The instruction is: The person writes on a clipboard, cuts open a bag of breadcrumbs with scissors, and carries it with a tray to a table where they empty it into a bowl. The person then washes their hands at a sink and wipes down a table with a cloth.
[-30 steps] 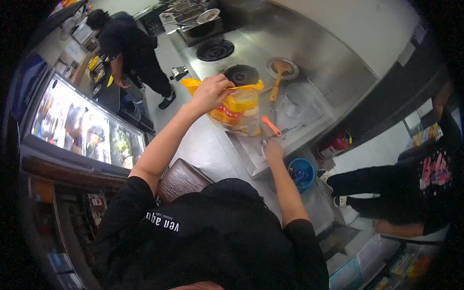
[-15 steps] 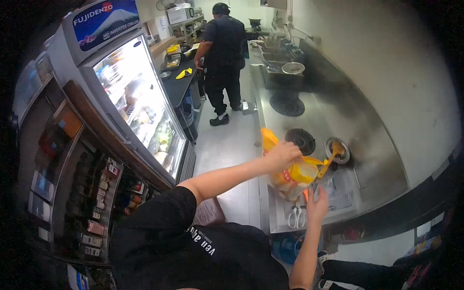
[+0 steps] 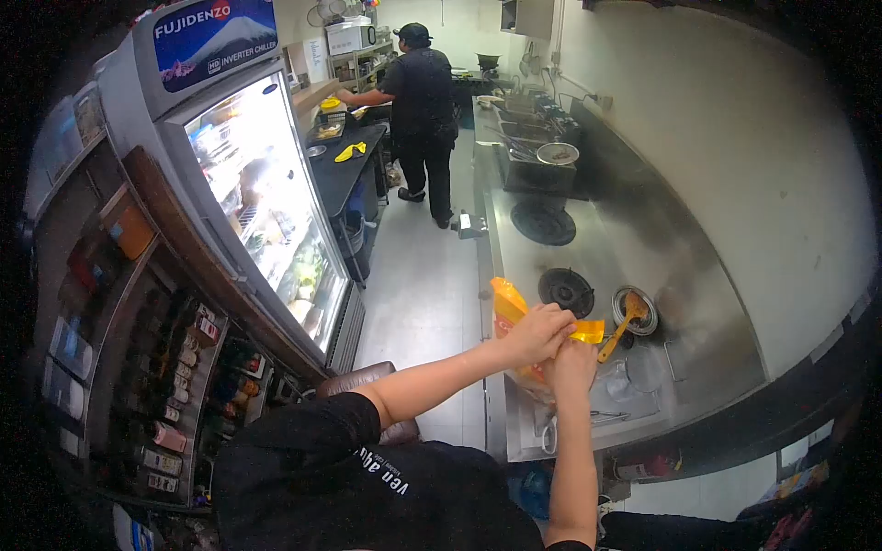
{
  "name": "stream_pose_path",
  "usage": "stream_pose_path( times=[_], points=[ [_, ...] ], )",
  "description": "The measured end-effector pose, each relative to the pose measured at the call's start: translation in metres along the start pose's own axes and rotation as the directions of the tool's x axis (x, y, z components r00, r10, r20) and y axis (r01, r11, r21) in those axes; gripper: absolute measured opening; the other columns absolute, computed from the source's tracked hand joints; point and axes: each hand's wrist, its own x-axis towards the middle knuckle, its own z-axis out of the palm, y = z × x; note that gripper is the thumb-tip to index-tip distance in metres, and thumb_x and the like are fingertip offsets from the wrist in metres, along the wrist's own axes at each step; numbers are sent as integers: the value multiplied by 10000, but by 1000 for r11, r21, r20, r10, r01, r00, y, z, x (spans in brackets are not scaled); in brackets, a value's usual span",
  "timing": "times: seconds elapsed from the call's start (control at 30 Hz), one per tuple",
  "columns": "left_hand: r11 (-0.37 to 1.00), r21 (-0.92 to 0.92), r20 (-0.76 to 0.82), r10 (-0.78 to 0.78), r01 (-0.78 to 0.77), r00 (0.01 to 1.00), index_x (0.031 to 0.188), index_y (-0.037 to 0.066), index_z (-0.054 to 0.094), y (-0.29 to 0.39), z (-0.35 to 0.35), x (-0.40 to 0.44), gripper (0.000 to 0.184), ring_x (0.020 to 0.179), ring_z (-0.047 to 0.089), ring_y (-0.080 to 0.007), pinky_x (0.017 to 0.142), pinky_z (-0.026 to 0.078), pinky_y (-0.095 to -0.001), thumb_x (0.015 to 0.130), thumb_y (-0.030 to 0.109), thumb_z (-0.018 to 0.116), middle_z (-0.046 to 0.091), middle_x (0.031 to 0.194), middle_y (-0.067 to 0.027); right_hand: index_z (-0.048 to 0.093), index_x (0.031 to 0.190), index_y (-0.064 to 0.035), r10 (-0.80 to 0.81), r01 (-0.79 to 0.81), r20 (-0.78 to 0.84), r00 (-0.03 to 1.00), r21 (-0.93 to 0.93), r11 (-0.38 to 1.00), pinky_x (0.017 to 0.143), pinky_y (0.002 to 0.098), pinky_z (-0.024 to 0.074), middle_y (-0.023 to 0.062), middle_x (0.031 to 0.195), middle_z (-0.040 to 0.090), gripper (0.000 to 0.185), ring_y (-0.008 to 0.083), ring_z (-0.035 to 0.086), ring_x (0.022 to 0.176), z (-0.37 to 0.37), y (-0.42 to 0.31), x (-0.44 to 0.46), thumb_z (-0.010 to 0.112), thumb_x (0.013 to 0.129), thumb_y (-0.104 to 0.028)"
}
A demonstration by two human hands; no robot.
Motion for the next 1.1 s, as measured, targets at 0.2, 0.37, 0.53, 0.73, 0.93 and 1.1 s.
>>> stream_pose_path(
  times=[0.2, 0.37, 0.53, 0.73, 0.93, 1.1],
  points=[
    [985, -169, -148, -48, 22, 988, 924, 10, 546, 13, 6, -9, 133, 796, 540, -302, 714, 420, -377, 907, 141, 529, 542, 803, -154, 654, 783, -37, -165, 224, -341, 925, 142, 964, 675, 491, 469, 197, 739, 642, 214, 383, 625, 746, 29, -3, 12, 622, 758, -248],
    [711, -681, -209, -420, 177, 883, 911, 10, 511, 5, 34, -4, 167, 676, 495, -142, 619, 397, -288, 971, 162, 481, 496, 718, -63, 669, 759, -56, -54, 64, -82, 995, 120, 991, 650, 483, 495, 179, 687, 648, 175, 383, 637, 687, 31, -1, 13, 652, 721, -225],
    [648, -747, -268, -498, 149, 825, 919, 12, 491, 23, 22, -3, 158, 652, 398, -42, 545, 361, -236, 992, 147, 452, 412, 691, 23, 661, 751, -42, -71, 98, -130, 989, 217, 971, 601, 470, 499, 188, 681, 643, 163, 378, 633, 648, 49, 9, 15, 648, 729, -203],
    [307, -910, -67, -772, 278, 632, 994, 64, 550, 31, -12, 14, 174, 661, 454, -39, 613, 405, -224, 983, 220, 475, 503, 773, 20, 664, 854, -69, -83, 106, -126, 989, 190, 976, 572, 456, 502, 191, 657, 629, 167, 373, 627, 600, 76, 28, 5, 641, 754, -201],
    [534, -828, -471, -500, -169, 727, 980, 127, 495, 20, -180, 107, 252, 521, 374, -57, 477, 316, -220, 997, 356, 392, 420, 653, 19, 617, 926, -95, -42, 61, -118, 992, 161, 985, 594, 502, 468, 206, 711, 623, 187, 408, 610, 694, 34, 10, 8, 573, 775, -194],
    [412, -910, -174, -501, 56, 848, 1091, 95, 488, -51, -132, 26, 330, 541, 430, -80, 492, 377, -226, 962, 398, 498, 490, 734, 0, 605, 942, -112, 26, -14, -59, 998, 201, 980, 638, 477, 488, 182, 753, 645, 242, 393, 626, 740, 29, 23, 16, 610, 815, -318]
  ],
)
